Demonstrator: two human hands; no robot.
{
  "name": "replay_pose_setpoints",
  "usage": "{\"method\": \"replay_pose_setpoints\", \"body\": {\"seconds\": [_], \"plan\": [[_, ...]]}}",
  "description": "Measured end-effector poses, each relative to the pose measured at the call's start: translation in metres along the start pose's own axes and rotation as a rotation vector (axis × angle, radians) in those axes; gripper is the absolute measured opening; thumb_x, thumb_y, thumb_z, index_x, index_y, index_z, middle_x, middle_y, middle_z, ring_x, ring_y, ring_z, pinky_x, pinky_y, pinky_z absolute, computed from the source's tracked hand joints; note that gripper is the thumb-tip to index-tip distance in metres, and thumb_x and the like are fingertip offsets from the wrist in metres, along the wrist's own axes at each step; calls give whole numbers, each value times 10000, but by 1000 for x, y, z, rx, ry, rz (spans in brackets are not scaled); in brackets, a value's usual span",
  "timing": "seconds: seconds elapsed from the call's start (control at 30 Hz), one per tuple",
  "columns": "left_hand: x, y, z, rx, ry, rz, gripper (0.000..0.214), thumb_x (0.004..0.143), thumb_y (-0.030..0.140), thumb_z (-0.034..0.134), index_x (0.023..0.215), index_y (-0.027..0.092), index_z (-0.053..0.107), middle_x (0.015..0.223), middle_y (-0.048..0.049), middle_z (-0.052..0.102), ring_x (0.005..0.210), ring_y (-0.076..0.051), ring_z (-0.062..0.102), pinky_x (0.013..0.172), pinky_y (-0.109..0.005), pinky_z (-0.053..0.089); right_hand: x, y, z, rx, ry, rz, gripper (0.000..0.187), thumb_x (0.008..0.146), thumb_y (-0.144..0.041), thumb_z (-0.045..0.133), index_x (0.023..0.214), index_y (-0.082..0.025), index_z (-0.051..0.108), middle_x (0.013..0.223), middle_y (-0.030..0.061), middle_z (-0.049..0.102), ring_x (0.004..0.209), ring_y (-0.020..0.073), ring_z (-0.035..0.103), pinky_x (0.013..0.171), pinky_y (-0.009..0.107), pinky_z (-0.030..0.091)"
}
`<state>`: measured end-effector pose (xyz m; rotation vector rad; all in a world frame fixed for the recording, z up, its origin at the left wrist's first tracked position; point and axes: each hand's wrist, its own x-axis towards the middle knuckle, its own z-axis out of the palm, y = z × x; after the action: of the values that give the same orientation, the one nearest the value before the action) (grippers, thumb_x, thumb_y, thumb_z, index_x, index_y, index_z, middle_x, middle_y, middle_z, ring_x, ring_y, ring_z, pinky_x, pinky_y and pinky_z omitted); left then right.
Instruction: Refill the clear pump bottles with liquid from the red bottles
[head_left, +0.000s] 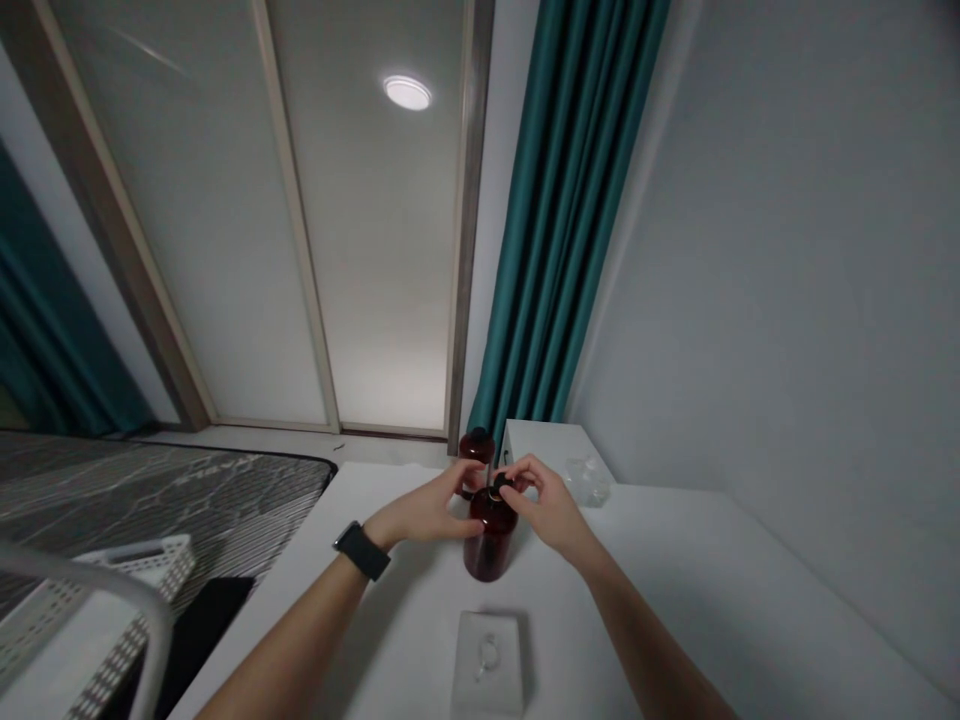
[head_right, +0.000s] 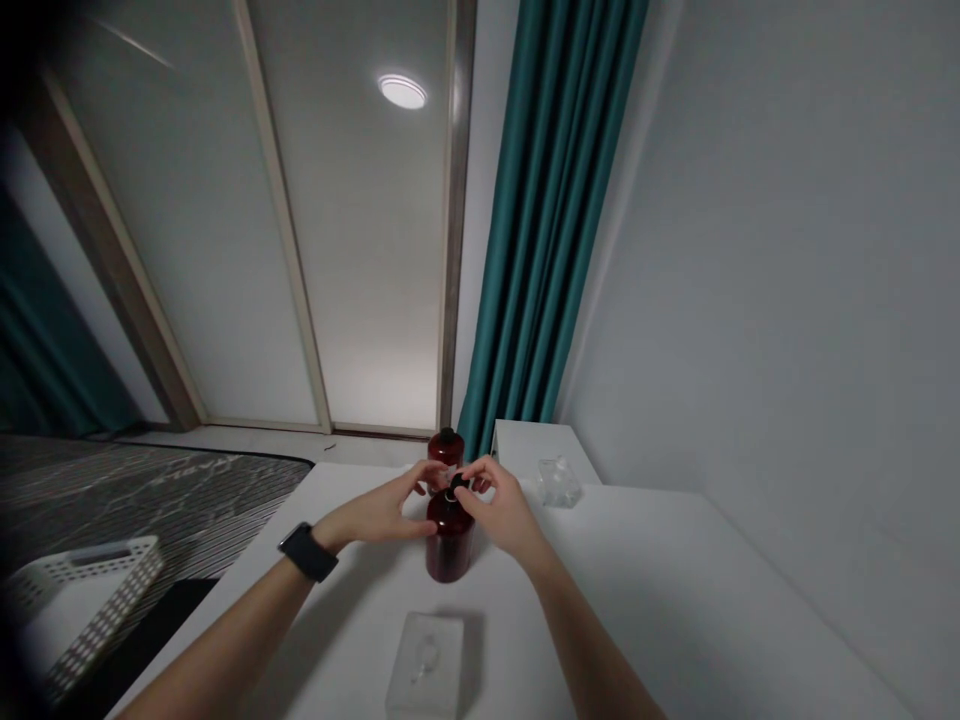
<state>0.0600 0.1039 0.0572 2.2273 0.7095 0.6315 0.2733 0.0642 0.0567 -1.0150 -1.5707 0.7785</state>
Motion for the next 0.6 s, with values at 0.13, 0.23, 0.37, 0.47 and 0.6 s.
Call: {"method": "replay_pose_setpoints", "body": {"seconds": [0.13,0.23,0.37,0.47,0.6], "plan": [[3,-1,-3,-45,-82,28,685,745,251,752,1356,199,446,1291,-96,559,1182,-277,536,1062,-453,405,0,-3,1,-9,-44,6,111,779,-264,635,841,-231,549,982,49,742,857,208,643,730,340,433],[2,1,-5,-35,-96,40,660,781,229,715,1380,217,439,1347,-98,543,1199,-279,533,1071,-449,397,-1,-3,-1,-22,-74,9,105,786,-244,616,857,-235,540,1025,51,738,887,208,639,761,348,430],[-1,8,-5,12,-102,13,604,819,235,671,1379,226,445,1316,-90,568,1155,-272,556,1025,-433,431,-5,-1,-1,-48,-102,30,105,780,-227,607,849,-237,529,1018,42,729,864,196,620,764,343,439],[-3,16,-2,101,-86,-27,503,793,269,682,1258,186,513,1171,-84,611,1028,-262,590,933,-408,477,-7,-1,-1,-104,-127,23,100,785,-203,598,871,-232,557,998,32,718,800,175,587,747,329,448],[-2,30,4,273,-44,-78,326,779,289,667,1058,182,537,1026,-70,618,908,-252,592,824,-374,488,-9,-5,-3,-216,-155,-46,146,797,-153,584,919,-232,581,997,31,682,827,177,575,780,338,458]]}}
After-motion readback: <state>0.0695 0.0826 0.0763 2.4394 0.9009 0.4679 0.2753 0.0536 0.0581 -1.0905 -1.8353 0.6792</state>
